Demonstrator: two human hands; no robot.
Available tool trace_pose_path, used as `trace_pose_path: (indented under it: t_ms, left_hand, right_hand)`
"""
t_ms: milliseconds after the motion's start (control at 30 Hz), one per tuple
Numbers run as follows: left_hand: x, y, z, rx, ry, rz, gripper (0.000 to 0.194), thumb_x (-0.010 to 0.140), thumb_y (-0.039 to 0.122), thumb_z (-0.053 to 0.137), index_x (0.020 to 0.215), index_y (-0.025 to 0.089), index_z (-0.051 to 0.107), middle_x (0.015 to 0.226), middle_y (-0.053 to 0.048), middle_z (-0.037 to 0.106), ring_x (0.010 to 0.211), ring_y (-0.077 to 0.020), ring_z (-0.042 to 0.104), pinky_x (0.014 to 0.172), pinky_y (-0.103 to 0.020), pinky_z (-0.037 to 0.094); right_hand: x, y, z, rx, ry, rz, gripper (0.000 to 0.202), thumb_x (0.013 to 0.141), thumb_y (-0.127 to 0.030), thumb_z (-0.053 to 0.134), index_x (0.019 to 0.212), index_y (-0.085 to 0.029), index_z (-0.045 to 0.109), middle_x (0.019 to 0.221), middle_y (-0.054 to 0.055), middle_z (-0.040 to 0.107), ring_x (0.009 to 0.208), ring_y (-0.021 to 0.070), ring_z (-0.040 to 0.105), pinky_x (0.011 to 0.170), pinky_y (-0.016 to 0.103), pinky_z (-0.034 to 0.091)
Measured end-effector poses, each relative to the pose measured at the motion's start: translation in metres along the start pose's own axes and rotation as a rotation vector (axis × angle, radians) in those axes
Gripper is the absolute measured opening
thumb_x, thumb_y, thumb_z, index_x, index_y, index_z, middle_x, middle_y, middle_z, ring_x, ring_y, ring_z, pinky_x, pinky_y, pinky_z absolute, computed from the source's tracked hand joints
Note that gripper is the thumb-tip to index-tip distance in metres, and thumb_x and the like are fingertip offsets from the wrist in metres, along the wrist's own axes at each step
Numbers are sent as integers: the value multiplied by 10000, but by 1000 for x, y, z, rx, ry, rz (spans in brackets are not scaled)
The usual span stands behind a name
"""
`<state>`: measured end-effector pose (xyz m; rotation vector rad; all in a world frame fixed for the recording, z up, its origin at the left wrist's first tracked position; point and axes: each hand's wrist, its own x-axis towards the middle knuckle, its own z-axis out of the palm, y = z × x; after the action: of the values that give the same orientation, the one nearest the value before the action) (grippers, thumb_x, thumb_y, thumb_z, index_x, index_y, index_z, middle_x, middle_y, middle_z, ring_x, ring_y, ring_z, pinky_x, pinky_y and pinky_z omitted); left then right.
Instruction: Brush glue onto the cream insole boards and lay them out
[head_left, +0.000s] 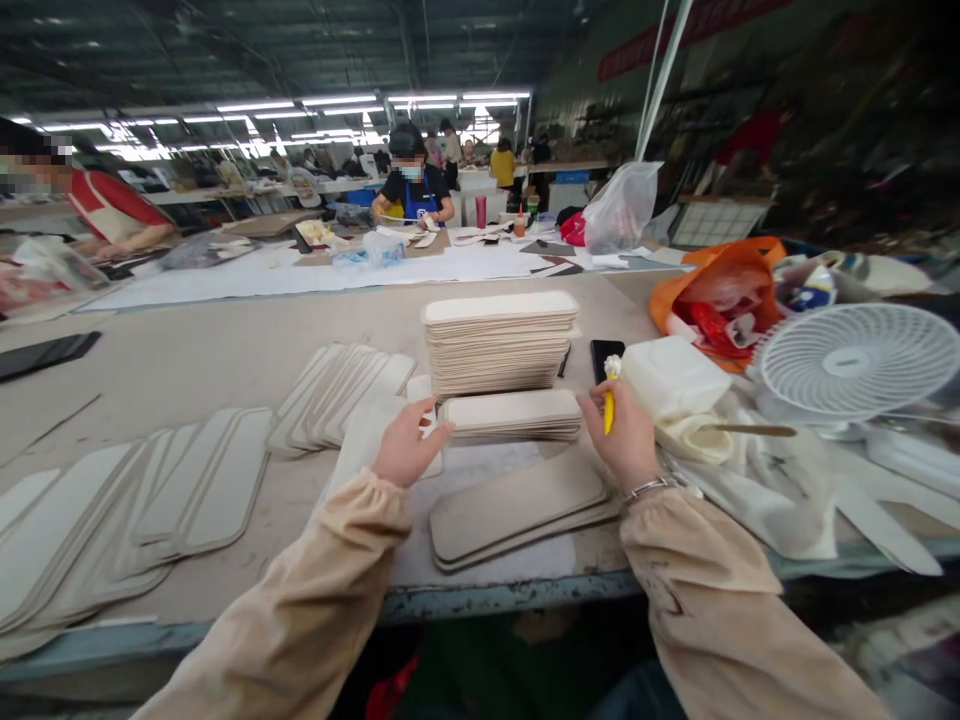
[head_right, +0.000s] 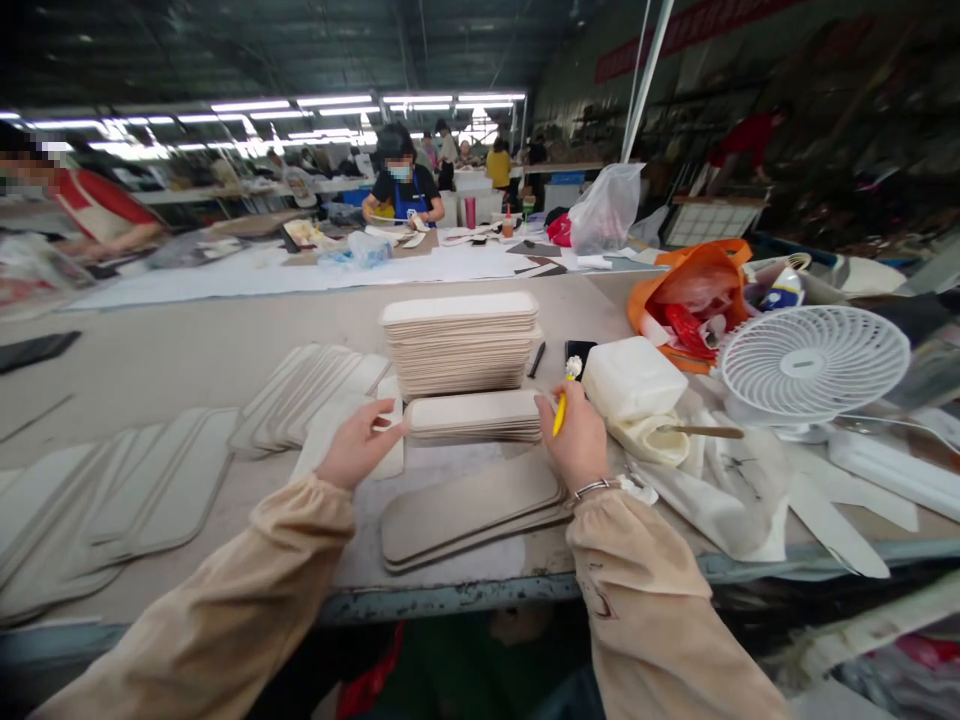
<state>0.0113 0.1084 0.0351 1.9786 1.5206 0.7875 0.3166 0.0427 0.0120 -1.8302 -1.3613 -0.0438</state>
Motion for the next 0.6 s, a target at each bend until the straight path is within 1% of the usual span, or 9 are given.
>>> trace_pose_path:
  t_ms: [67,100,167,233,267,333,400,500,600]
  left_hand:
    - [-36,-4,-10,-12,-71,92,546,751,449,651,1224,191,561,1241,-111,612,1087,-261,593,965,-412,459]
    - [-55,-7,-13,-20,-102,117,579,727,460,682,1231,200,564,1266,-110,602,1153,-278,562,1021,-429,422]
    - [-88,-14,-14,-41,-156,135,663,672,442,743,1261,207,551,1318,-118,571,1236,-305,508,1084,-454,365]
    - [-111,-19,-11,-68,-186,129,747,628,388,785,1303,207,519,1356,-133,540,1266,-325,481,1099,-484,348]
    - [-118,-21,-8,-79,-193,130,784,610,360,799,1319,205,503,1368,-140,527,1273,-334,474,1101,-500,345]
    - [-125,-23,-5,-91,-194,147,832,593,320,811,1345,198,475,1388,-153,504,1286,-344,458,1106,-524,332]
    - [-126,-25,-3,-93,-192,167,851,599,309,809,1362,190,453,1406,-160,484,1298,-344,444,1112,-530,320]
    - [-123,-26,-3,-97,-195,174,864,605,310,810,1376,189,438,1412,-163,477,1303,-345,435,1109,-529,319]
    - [-122,-29,0,-96,-196,186,875,594,293,814,1378,192,439,1384,-167,504,1276,-347,461,1091,-530,334]
  right_hand:
    - [-10,-9,-15,121,5,-4,339,867,-527,529,992,-213,557,846,54,659,758,225,627,706,339,471]
    - [-15,-14,-22,215,-3,17,340,876,-535,519,980,-215,566,818,42,655,731,208,619,695,328,473]
    - [-29,-23,-33,440,-39,86,359,893,-550,491,967,-211,582,737,19,629,654,175,585,640,299,470]
    - [-43,-33,-40,639,-93,156,395,905,-562,462,967,-197,601,644,-4,569,569,145,523,550,264,436]
    - [-51,-39,-42,699,-122,181,406,906,-563,458,960,-190,611,605,-15,533,537,133,489,510,249,408]
    - [-66,-51,-42,748,-185,212,404,903,-552,474,934,-179,627,559,-30,484,502,119,443,468,235,359]
    - [-80,-67,-36,756,-258,224,378,896,-533,499,894,-177,628,534,-39,467,484,112,424,460,233,339]
    - [-97,-91,-21,768,-373,224,366,889,-521,505,809,-182,617,513,-42,465,467,115,417,464,246,336]
    - [-109,-110,-2,758,-481,192,402,894,-528,480,711,-191,602,517,-31,493,475,125,443,486,259,347]
